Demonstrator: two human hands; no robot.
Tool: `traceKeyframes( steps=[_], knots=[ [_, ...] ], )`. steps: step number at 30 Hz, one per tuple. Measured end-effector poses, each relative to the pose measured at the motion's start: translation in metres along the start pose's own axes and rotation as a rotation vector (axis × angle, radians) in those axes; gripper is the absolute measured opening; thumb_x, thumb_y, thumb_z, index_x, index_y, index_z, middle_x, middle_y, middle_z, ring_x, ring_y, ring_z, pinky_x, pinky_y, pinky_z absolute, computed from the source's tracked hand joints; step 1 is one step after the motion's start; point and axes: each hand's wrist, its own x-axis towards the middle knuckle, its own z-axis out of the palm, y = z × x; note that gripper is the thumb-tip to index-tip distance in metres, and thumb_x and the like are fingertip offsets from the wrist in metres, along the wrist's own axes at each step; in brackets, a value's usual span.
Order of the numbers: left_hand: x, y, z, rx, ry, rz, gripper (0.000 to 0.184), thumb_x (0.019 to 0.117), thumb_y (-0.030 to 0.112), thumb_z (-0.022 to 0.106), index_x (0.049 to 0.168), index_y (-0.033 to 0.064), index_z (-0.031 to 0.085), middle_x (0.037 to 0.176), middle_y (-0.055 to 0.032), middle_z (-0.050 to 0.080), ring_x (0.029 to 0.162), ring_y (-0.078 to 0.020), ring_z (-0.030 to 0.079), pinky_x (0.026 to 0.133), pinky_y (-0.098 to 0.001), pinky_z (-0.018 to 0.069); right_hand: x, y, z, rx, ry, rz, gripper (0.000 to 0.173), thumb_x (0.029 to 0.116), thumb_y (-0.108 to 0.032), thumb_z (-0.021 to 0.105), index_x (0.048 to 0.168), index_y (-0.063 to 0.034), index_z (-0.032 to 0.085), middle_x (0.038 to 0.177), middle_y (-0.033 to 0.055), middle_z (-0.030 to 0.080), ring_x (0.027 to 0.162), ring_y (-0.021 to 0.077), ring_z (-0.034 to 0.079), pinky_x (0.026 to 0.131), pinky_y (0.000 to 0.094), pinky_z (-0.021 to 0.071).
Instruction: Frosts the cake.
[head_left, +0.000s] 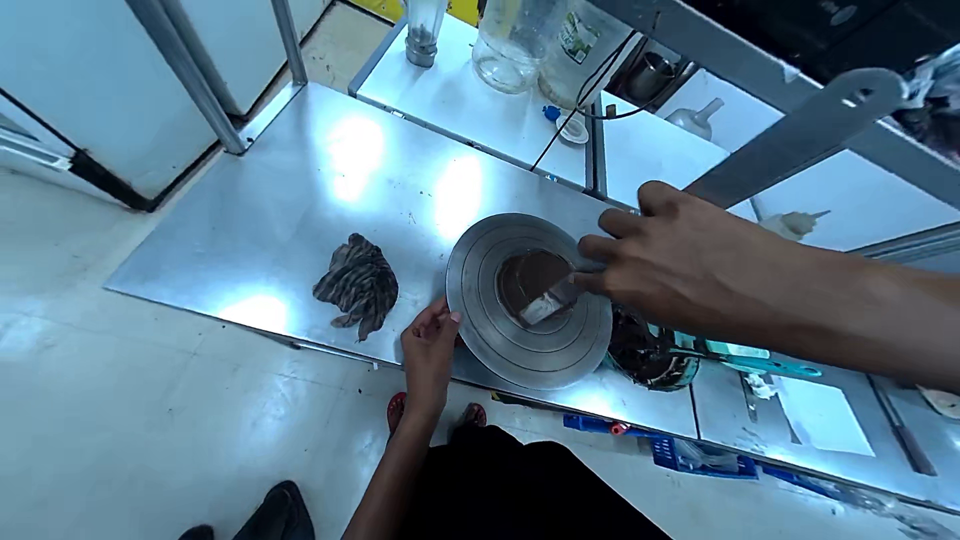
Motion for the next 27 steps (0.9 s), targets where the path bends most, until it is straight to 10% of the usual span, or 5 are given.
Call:
traceKeyframes(
  steps=[9,16,20,27],
  knots=[
    [0.006,-0.003,0.006,0.047,0.016,-0.022,0.022,0.1023,0.005,0.057,0.122,-0.0023,0.063,0.089,-0.0089,0.070,0.074,-0.0153,0.068,0.065,-0.0310,0.0592,-0.011,0.011,0.000,0.083,0.022,0.133,0.020,0.0895,0.004,0.064,0.102,-0.0087,0.072,0.090,0.0126,0.064,0.083,0.0313,0.062,0.077,0.0494,0.0439],
    [0.009,-0.009,0.036,0.104,0.135,-0.106,0.036,0.1115,0.028,0.033,0.124,0.0030,0.057,0.095,-0.0052,0.065,0.082,-0.0093,0.067,0.071,-0.0302,0.0579,-0.154,0.005,0.001,0.209,0.042,0.671,0.028,0.0917,-0.012,0.064,0.113,-0.0257,0.076,0.081,0.0098,0.066,0.067,0.0349,0.064,0.051,0.0514,0.0450],
    [0.007,-0.021,0.050,0.053,0.186,-0.039,0.051,0.1124,0.036,0.022,0.143,0.0035,0.045,0.125,-0.0093,0.060,0.110,-0.0102,0.062,0.095,-0.0333,0.0538,-0.190,-0.032,0.076,0.524,-0.341,1.087,0.015,0.0912,-0.010,0.069,0.101,-0.0168,0.077,0.079,0.0176,0.067,0.072,0.0434,0.066,0.054,0.0589,0.0465],
    [0.014,-0.027,0.043,0.167,0.227,0.050,0.050,0.1123,0.036,0.024,0.143,0.0027,0.046,0.130,-0.0084,0.060,0.115,-0.0094,0.061,0.098,-0.0323,0.0526,-0.184,-0.109,0.251,0.972,-0.610,1.169,0.015,0.0929,-0.006,0.062,0.104,-0.0043,0.073,0.104,0.0221,0.071,0.096,0.0447,0.068,0.074,0.0627,0.0520]
  ],
)
